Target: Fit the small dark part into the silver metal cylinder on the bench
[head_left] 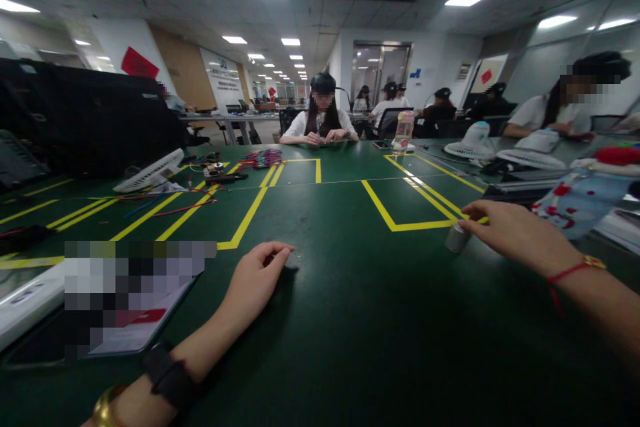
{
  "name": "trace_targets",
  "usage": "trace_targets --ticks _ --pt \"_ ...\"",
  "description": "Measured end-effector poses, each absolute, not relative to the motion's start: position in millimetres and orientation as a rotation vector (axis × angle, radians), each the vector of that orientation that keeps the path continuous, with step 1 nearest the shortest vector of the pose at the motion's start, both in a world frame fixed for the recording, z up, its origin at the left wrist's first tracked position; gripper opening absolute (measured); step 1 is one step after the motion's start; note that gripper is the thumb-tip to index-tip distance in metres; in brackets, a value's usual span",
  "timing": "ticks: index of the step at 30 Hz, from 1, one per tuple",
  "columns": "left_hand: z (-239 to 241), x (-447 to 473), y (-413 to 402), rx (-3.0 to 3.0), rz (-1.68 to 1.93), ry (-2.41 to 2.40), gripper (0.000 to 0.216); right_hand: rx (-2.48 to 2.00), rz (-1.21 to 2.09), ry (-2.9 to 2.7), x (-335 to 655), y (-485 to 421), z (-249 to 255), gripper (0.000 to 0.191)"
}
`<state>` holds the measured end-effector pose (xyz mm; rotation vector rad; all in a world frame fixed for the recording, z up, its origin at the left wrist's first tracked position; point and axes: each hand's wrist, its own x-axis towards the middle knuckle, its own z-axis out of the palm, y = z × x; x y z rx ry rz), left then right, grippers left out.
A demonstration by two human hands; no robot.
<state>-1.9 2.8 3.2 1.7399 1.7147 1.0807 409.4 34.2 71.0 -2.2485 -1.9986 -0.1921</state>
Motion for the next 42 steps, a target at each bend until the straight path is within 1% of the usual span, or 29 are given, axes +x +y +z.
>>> trace_targets --ticks 4,10,13,15,18,25,29,31,34,36,38,42 --pt "3.8 -1.8 2.2 1.735 1.058 1.720 0.029 -2.361 -0.228 -1.919 407.6 32.9 72.9 0.044" --pt "0.5 -2.9 4.3 1.756 1.064 1.711 0.027 -2.256 -0.070 -1.987 415.1 39.5 68.2 0.036" --pt "-0.4 -3.1 4.7 1.753 1.074 1.705 0.027 -2.172 0.004 -2.023 421.3 43.7 64.6 0.043" --pt "0.3 -2.8 4.3 1.748 1.073 1.703 0.027 -2.122 -0.001 -2.048 419.9 44.2 61.7 0.047" --pt "2.4 -2.1 3.5 1.745 1.046 1.713 0.027 -1.902 0.001 -2.110 401.2 38.4 55.5 0.040" --pt "-1.6 -3.2 5.9 1.766 1.039 1.705 0.028 -1.125 0.310 -2.199 294.2 -12.6 35.1 0.035" --pt "-3.6 -3.1 5.5 1.799 1.044 1.706 0.028 -0.943 0.504 -2.304 255.6 -35.1 24.6 0.036" --pt "0.5 1.3 0.8 1.869 1.057 1.677 0.027 -0.940 0.551 -2.280 251.4 -37.9 17.0 0.042" --pt "13.6 17.5 -13.5 2.058 1.068 1.494 0.025 -1.009 0.642 -2.176 254.1 -36.2 5.7 0.067" --pt "23.2 33.2 -24.8 2.148 1.018 1.369 0.023 -1.045 0.723 -2.141 256.0 -34.2 1.3 0.078" --pt "29.8 48.9 -33.5 2.201 0.939 1.320 0.021 -1.058 0.777 -2.138 255.8 -32.6 0.0 0.076" --pt "31.3 67.9 -38.1 2.115 1.011 1.311 0.017 -1.071 0.800 -2.124 253.3 -30.7 0.5 0.070"
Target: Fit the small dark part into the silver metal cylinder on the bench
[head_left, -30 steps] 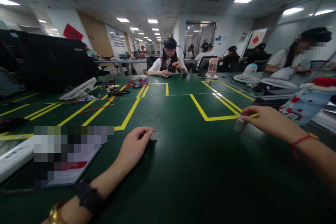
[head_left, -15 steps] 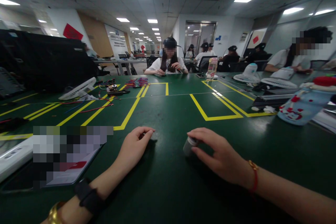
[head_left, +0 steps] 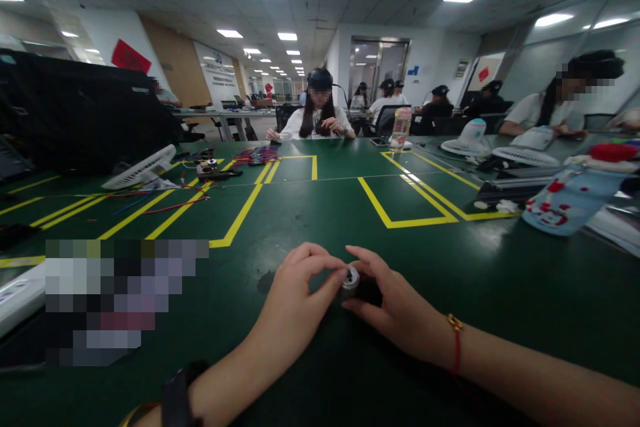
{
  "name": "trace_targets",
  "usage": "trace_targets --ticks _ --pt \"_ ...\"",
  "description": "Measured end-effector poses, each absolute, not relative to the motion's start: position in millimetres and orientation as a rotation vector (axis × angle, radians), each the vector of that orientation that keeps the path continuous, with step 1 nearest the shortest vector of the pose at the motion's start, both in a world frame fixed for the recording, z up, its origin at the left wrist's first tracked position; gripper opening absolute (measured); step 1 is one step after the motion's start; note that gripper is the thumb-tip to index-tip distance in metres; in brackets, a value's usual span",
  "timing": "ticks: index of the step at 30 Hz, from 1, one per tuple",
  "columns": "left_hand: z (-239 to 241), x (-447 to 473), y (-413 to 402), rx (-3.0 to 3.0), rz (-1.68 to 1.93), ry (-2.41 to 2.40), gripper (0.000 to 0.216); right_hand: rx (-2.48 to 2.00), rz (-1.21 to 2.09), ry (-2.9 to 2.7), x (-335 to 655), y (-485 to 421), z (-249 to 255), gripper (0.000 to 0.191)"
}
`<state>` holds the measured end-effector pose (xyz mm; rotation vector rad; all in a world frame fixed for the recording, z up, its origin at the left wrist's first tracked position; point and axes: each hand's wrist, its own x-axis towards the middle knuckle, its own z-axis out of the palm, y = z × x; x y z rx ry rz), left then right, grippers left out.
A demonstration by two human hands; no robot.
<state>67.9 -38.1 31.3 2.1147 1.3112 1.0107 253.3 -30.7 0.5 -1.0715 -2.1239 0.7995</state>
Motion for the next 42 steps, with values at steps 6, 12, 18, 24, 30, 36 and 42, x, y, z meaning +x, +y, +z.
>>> trace_targets --ticks 6,12,18,24,30,36,42 --pt "29.3 71.1 -35.2 2.044 1.064 1.278 0.014 -1.055 0.796 -2.123 253.2 -29.2 0.0 0.067" --pt "28.8 64.3 -31.9 1.903 1.178 1.366 0.019 -1.056 0.598 -2.128 253.8 -32.9 5.1 0.050" --pt "7.2 56.6 -24.7 2.093 0.849 1.379 0.014 -1.096 0.527 -2.077 256.1 -32.8 5.4 0.041" --pt "5.5 58.6 -25.4 2.115 0.783 1.390 0.016 -1.104 0.483 -2.104 254.2 -35.5 5.5 0.041" --pt "13.2 23.9 -12.4 1.710 1.069 1.507 0.031 -1.543 0.107 -2.010 309.6 -0.5 29.6 0.032" --pt "3.9 4.4 3.0 1.181 1.241 1.428 0.037 -2.211 -0.092 -1.934 419.3 54.8 37.9 0.041" --pt "1.4 10.5 1.5 1.232 1.214 1.471 0.035 -1.786 -0.475 -2.046 365.9 28.0 38.6 0.055"
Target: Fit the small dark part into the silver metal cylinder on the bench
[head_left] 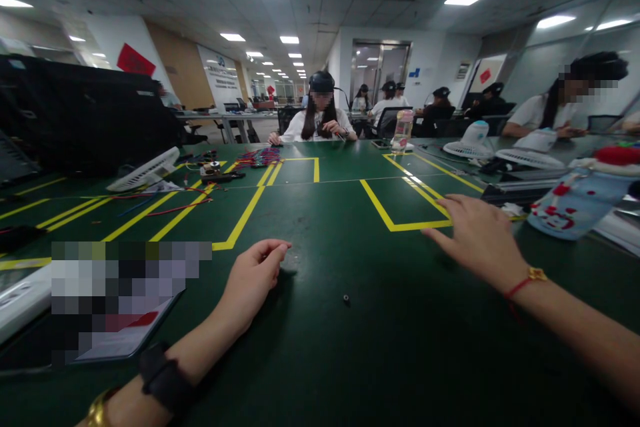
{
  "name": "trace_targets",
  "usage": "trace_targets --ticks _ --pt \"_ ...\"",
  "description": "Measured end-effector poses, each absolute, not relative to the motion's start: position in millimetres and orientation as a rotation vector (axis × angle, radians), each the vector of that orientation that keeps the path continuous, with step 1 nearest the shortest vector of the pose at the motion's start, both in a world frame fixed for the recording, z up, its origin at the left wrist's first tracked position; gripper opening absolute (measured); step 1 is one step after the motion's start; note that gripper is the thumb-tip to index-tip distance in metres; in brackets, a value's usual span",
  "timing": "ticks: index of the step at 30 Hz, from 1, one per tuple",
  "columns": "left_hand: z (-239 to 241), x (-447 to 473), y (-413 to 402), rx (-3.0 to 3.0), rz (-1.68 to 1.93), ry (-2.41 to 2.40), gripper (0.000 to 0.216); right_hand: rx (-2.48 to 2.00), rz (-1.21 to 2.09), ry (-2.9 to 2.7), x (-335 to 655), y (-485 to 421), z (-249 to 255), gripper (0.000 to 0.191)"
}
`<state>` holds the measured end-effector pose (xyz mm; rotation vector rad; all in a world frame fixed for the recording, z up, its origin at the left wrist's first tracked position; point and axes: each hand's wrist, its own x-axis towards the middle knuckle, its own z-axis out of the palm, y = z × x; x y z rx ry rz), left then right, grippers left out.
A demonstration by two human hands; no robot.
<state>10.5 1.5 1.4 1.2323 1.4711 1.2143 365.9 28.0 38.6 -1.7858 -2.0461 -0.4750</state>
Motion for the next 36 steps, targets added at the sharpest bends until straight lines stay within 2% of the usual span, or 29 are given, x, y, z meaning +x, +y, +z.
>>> trace_targets --ticks 2,4,8,12,16,20,36 --pt "-0.4 9.7 1.4 1.252 1.223 1.472 0.035 -1.428 -0.304 -2.259 319.6 5.0 32.7 0.045" --pt "-2.3 8.4 1.6 1.279 1.228 1.476 0.035 -1.179 -0.073 -2.459 280.3 -15.3 23.4 0.043" --pt "-3.5 7.2 1.5 1.313 1.214 1.490 0.035 -0.990 0.134 -2.579 255.2 -28.2 11.5 0.024" --pt "-2.3 7.3 1.0 1.348 1.203 1.475 0.034 -1.259 -0.166 -2.394 296.5 -8.0 30.1 0.023" --pt "-2.7 6.6 1.4 1.383 1.192 1.493 0.034 -1.911 -0.503 -2.089 359.0 16.7 58.3 0.034" --pt "-2.0 6.3 1.4 1.395 1.174 1.503 0.032 -2.263 -0.390 -1.965 396.9 29.2 65.9 0.041" --pt "-0.5 7.5 0.0 1.403 1.146 1.505 0.033 -2.410 -0.251 -1.851 414.7 37.1 65.4 0.038"
